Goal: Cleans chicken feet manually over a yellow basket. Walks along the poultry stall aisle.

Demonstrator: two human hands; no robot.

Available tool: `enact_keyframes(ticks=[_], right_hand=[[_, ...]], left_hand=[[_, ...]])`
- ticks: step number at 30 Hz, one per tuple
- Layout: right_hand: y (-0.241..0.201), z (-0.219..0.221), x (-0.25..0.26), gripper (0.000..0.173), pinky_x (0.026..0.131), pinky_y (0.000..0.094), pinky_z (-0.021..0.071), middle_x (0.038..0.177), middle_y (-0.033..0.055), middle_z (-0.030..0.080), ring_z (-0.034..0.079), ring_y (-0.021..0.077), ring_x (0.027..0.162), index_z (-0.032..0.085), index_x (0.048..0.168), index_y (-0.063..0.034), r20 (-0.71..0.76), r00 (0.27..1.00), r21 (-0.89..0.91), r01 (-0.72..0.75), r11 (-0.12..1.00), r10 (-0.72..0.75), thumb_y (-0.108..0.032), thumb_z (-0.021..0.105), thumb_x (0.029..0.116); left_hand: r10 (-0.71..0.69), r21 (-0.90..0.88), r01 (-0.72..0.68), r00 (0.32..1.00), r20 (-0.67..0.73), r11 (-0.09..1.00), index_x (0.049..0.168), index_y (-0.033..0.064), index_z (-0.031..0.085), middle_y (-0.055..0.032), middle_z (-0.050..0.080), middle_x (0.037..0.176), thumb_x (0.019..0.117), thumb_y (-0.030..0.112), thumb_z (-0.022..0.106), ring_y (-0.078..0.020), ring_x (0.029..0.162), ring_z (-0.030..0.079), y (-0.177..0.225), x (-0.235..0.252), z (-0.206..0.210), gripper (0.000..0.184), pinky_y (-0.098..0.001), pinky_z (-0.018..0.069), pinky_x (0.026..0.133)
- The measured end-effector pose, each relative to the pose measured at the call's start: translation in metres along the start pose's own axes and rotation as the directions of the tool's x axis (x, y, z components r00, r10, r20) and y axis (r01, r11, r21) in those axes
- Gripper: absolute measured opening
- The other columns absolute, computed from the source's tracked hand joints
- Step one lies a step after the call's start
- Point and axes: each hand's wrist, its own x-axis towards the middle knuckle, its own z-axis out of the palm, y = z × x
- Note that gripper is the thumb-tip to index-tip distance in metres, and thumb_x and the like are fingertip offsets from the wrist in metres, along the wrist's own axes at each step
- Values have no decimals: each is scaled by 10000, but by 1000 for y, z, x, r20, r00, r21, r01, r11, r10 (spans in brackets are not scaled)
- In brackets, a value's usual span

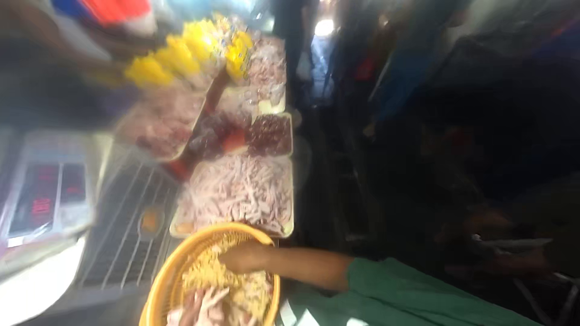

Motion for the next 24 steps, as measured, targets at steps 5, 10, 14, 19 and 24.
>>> enact_keyframes(ticks=[5, 10, 14, 19, 24], right_hand=[[4, -1, 2, 392, 964, 646, 520, 1208, 169, 709, 672, 369, 1143, 666, 1318, -124, -157, 983, 53, 108, 993, -99, -388, 508, 1077], [9, 12, 10, 423, 782, 570, 590, 1017, 75, 740, 722, 284, 921, 676, 1299, -216, -445, 863, -143, 196, 970, -240, -515, 534, 1037], [3, 17, 8, 339, 855, 409, 589, 1071, 59, 680, 674, 203, 969, 688, 1310, -182, -590, 692, -183, 387, 904, -416, -344, 641, 1016], [-11, 24, 5, 350, 908, 409, 578, 1052, 42, 694, 671, 174, 989, 739, 1222, -172, -336, 782, -34, 547, 837, -524, -424, 664, 990], [-2, 25, 7, 217, 773, 315, 582, 866, 25, 709, 671, 112, 816, 796, 950, -78, -501, 625, 9, 696, 718, -599, -233, 655, 1004]], left_hand=[[1, -63, -14, 979, -203, 998, 1289, 91, 570, -110, 733, 1086, 1063, 118, 444, -217, 917, 732, -5, -8, 23, 261, -409, 633, 783], [-45, -252, -1, 984, -174, 968, 1206, 88, 638, -180, 699, 1192, 1091, 355, 436, -315, 1001, 716, -4, 0, 12, 354, -515, 607, 853], [-81, -259, 18, 969, -233, 966, 1207, 65, 592, -202, 700, 1150, 1105, 388, 384, -357, 1018, 710, 0, 5, 15, 398, -574, 590, 877], [-65, -62, 55, 981, -184, 997, 1246, 67, 583, -152, 714, 991, 1119, 424, 277, -254, 863, 725, -4, 5, 17, 487, -445, 633, 758], [-35, -15, 32, 980, -196, 999, 1258, 22, 574, -179, 722, 1009, 1119, 317, 364, -265, 859, 741, -7, 3, 21, 388, -435, 644, 751]])
